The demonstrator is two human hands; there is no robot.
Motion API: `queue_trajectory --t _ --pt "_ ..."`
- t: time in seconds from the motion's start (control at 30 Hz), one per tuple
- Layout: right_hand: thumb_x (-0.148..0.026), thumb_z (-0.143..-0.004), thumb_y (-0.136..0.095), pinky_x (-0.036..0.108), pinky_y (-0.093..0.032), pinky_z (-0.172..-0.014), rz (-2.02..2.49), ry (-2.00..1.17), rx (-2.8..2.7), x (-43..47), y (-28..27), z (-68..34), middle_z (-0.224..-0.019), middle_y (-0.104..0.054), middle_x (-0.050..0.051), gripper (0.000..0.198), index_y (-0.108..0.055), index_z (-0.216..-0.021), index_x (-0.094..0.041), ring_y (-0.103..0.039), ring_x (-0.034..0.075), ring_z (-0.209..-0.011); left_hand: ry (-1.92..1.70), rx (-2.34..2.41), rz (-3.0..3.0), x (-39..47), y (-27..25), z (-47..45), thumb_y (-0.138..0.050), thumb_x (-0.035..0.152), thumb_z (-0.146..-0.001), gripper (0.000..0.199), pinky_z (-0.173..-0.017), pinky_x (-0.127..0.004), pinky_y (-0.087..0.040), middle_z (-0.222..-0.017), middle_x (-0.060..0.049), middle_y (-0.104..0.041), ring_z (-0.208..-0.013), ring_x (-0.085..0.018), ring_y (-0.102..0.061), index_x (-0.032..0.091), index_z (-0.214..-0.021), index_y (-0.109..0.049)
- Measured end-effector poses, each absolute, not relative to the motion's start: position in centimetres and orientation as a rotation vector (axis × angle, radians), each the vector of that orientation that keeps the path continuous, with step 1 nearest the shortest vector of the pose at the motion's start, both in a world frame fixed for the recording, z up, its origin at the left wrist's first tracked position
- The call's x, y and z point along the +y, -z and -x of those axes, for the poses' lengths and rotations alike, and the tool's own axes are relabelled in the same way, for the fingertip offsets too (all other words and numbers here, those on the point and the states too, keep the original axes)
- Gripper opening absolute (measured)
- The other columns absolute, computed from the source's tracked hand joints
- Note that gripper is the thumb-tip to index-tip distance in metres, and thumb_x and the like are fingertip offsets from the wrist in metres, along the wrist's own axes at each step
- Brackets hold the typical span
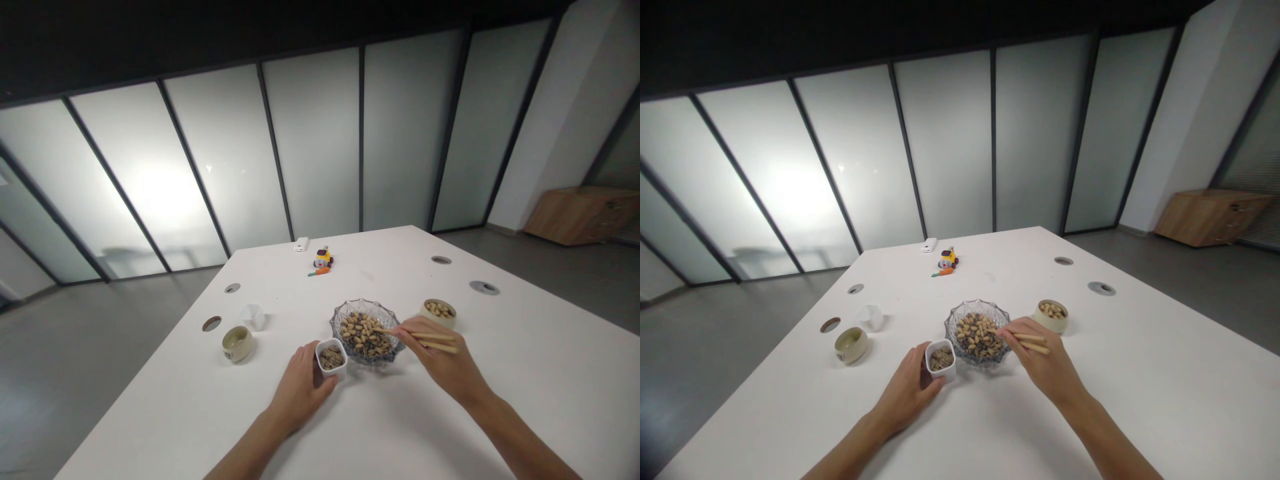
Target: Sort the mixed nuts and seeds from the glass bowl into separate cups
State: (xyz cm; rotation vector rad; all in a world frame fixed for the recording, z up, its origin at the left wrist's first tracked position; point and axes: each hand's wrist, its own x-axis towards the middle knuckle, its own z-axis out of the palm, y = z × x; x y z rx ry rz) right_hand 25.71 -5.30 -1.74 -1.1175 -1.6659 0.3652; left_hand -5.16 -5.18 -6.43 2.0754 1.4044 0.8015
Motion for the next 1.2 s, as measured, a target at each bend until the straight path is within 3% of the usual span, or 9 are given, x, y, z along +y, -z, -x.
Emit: queue_trajectory --t 0.47,0.67,0.87,1.2 --pt "-0.054 -0.102 -0.066 0.033 -0.063 -0.073 1.076 -0.104 -1.567 -5.7 0.7 -25.6 -0.085 -0.082 0.005 0.036 -0.08 -0.085 -0.026 -0.078 0.022 -0.079 -0.771 1.413 -2.061 -5.3 6.1 5.1 -0.074 0.029 -0.084 0.056 -0.11 -0.045 -0.046 -0.131 -0.013 -0.068 -0.122 -0.033 -0.06 0.02 -0.138 -0.06" --pt "-0.058 -0.102 -0.064 0.033 -0.064 -0.069 1.026 -0.261 -1.552 -6.4 0.2 -24.6 -0.082 -0.081 0.006 0.041 -0.081 -0.083 -0.026 -0.077 0.023 -0.075 -0.776 1.412 -2.072 -5.5 6.0 5.1 -0.074 0.03 -0.085 0.053 -0.109 -0.045 -0.047 -0.131 -0.013 -0.069 -0.121 -0.033 -0.061 0.021 -0.136 -0.061" --pt "-0.059 -0.103 -0.062 0.038 -0.064 -0.076 1.105 -0.167 -1.627 -5.6 0.7 -25.7 -0.087 -0.081 0.008 0.041 -0.08 -0.086 -0.026 -0.077 0.025 -0.082 -0.77 1.411 -2.067 -5.3 6.2 5.2 -0.075 0.029 -0.085 0.054 -0.112 -0.046 -0.046 -0.133 -0.014 -0.068 -0.124 -0.033 -0.06 0.021 -0.137 -0.061" --pt "-0.057 -0.103 -0.063 0.034 -0.063 -0.075 1.123 -0.357 -1.733 -5.2 1.2 -25.7 -0.089 -0.08 0.008 0.041 -0.081 -0.088 -0.024 -0.077 0.023 -0.081 -0.772 1.415 -2.086 -5.4 6.0 5.1 -0.075 0.028 -0.085 0.053 -0.108 -0.044 -0.047 -0.131 -0.013 -0.07 -0.121 -0.033 -0.062 0.021 -0.136 -0.061"
